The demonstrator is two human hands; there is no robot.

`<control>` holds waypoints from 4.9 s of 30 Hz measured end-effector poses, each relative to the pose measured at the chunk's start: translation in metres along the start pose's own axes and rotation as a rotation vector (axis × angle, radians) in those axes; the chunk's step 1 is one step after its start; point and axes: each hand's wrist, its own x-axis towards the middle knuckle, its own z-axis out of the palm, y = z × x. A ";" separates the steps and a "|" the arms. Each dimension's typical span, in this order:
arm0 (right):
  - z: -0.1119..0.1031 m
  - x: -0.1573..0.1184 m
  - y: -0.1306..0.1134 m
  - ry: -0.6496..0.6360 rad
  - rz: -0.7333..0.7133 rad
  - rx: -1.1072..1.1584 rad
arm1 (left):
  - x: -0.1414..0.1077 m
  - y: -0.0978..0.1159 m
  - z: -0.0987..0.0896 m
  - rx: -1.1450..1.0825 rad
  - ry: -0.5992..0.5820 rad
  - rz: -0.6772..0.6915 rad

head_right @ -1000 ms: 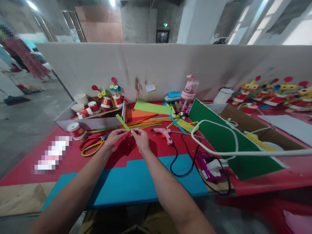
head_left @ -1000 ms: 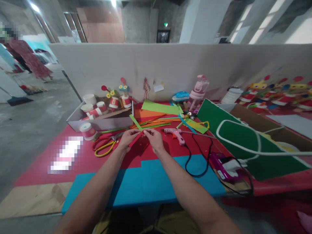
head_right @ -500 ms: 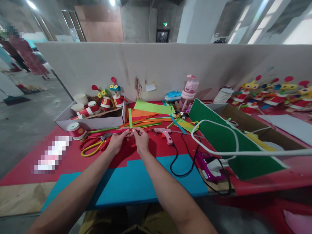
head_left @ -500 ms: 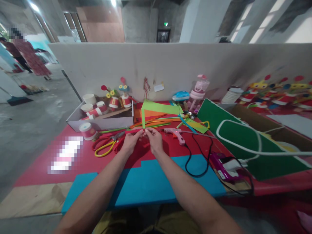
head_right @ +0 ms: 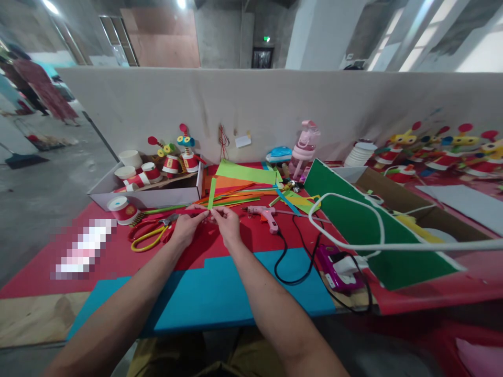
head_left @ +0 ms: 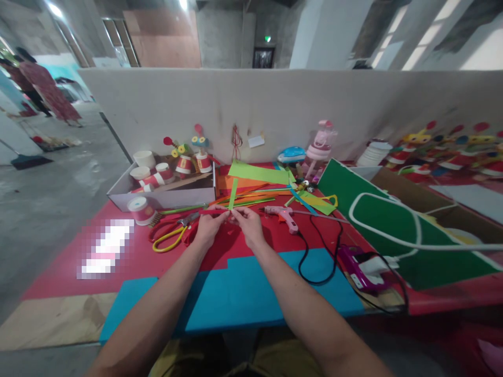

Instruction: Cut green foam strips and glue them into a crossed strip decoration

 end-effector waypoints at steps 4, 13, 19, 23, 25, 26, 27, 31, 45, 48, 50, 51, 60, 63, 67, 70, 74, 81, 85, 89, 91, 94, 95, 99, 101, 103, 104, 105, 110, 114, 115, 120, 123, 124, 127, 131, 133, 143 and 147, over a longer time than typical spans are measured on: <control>0.001 -0.001 -0.001 -0.041 0.010 0.013 | 0.001 0.000 -0.001 -0.031 -0.027 0.021; 0.001 -0.001 0.000 -0.039 0.028 0.012 | 0.003 -0.004 -0.003 -0.043 -0.078 -0.005; 0.003 -0.002 -0.002 -0.026 -0.001 -0.016 | 0.003 -0.004 -0.004 -0.057 -0.075 -0.001; 0.004 -0.002 0.001 0.011 -0.012 0.010 | 0.002 -0.003 -0.002 -0.107 -0.066 -0.028; 0.004 -0.001 0.002 0.020 -0.021 0.000 | 0.002 -0.002 -0.002 -0.107 -0.061 -0.028; 0.003 -0.001 0.002 0.021 -0.031 -0.016 | 0.002 -0.002 -0.002 -0.104 -0.063 -0.021; 0.003 -0.001 0.002 0.020 -0.044 -0.038 | 0.002 -0.002 -0.002 -0.106 -0.068 -0.018; 0.003 -0.001 0.002 0.018 -0.099 -0.092 | 0.000 0.000 0.000 -0.140 -0.128 -0.090; -0.001 0.003 0.004 -0.065 -0.083 -0.143 | 0.004 -0.006 -0.006 0.024 -0.092 -0.041; -0.002 0.004 0.004 -0.075 -0.092 -0.162 | 0.006 -0.009 -0.007 0.090 -0.082 -0.037; -0.002 0.004 0.005 -0.068 -0.117 -0.172 | 0.006 -0.011 -0.007 0.090 -0.087 -0.045; -0.002 0.003 0.006 -0.064 -0.133 -0.183 | 0.006 -0.011 -0.006 0.084 -0.084 -0.051; 0.002 0.000 0.008 -0.020 -0.164 -0.162 | 0.004 -0.011 -0.004 0.089 -0.045 0.003; 0.002 0.001 0.004 -0.073 -0.109 -0.135 | 0.006 -0.012 -0.006 0.059 -0.041 -0.017; -0.001 0.001 0.000 -0.096 -0.090 -0.150 | 0.006 -0.011 -0.006 0.005 -0.075 -0.015; -0.002 0.002 0.001 -0.096 -0.108 -0.176 | 0.004 -0.008 -0.003 -0.035 -0.102 -0.054; -0.002 0.002 0.007 -0.055 -0.177 -0.265 | 0.001 -0.005 -0.001 -0.086 -0.105 -0.068; -0.003 0.002 0.005 -0.132 -0.140 -0.270 | 0.003 -0.002 -0.005 -0.043 -0.077 -0.015; -0.004 0.002 0.000 -0.118 -0.166 -0.289 | 0.003 -0.003 -0.004 -0.082 -0.114 -0.046; -0.003 0.002 0.002 -0.090 -0.195 -0.326 | 0.002 -0.003 -0.003 -0.120 -0.096 -0.092; -0.003 0.002 0.004 -0.091 -0.193 -0.359 | 0.002 -0.001 -0.003 -0.108 -0.084 -0.107; -0.003 0.001 0.006 -0.103 -0.195 -0.391 | 0.002 0.001 -0.005 -0.101 -0.047 -0.095; -0.003 0.001 0.006 -0.108 -0.199 -0.395 | 0.002 0.001 -0.005 -0.100 -0.031 -0.082; -0.003 0.001 0.006 -0.106 -0.196 -0.363 | 0.005 -0.006 -0.005 -0.121 -0.051 -0.077; -0.002 0.001 0.005 -0.082 -0.203 -0.323 | 0.006 -0.011 -0.005 -0.124 -0.077 -0.097; -0.002 0.001 0.004 -0.064 -0.212 -0.296 | 0.008 -0.014 -0.005 -0.114 -0.073 -0.107; -0.002 0.002 0.004 -0.064 -0.211 -0.289 | 0.008 -0.015 -0.005 -0.109 -0.066 -0.105; -0.002 0.002 0.004 -0.073 -0.203 -0.283 | 0.008 -0.015 -0.006 -0.104 -0.059 -0.101; -0.006 0.006 0.006 -0.108 -0.156 -0.308 | 0.008 -0.011 -0.008 -0.017 -0.041 -0.109; -0.007 0.007 0.008 -0.101 -0.163 -0.357 | 0.007 -0.009 -0.007 0.000 -0.081 -0.142; -0.007 0.007 0.007 -0.097 -0.162 -0.355 | 0.007 -0.009 -0.007 -0.003 -0.082 -0.144; -0.007 0.007 0.003 -0.109 -0.061 -0.281 | 0.008 -0.013 -0.006 0.051 -0.035 -0.104; -0.007 0.008 0.001 -0.105 -0.041 -0.276 | 0.008 -0.013 -0.005 0.056 -0.049 -0.095; -0.007 0.008 0.001 -0.093 -0.060 -0.284 | 0.008 -0.012 -0.005 0.043 -0.064 -0.097; -0.006 0.007 0.002 -0.041 -0.145 -0.302 | 0.006 -0.009 -0.004 -0.010 -0.083 -0.099; -0.005 0.005 0.002 -0.040 -0.170 -0.295 | 0.006 -0.008 -0.004 -0.033 -0.083 -0.090; -0.006 0.005 0.001 -0.069 -0.129 -0.293 | 0.006 -0.007 -0.005 -0.009 -0.108 -0.090; -0.003 0.003 0.001 0.038 -0.134 -0.265 | 0.004 -0.004 -0.003 -0.024 -0.095 -0.101; -0.002 0.003 0.002 0.007 -0.096 -0.240 | 0.005 -0.004 -0.004 -0.023 -0.092 -0.117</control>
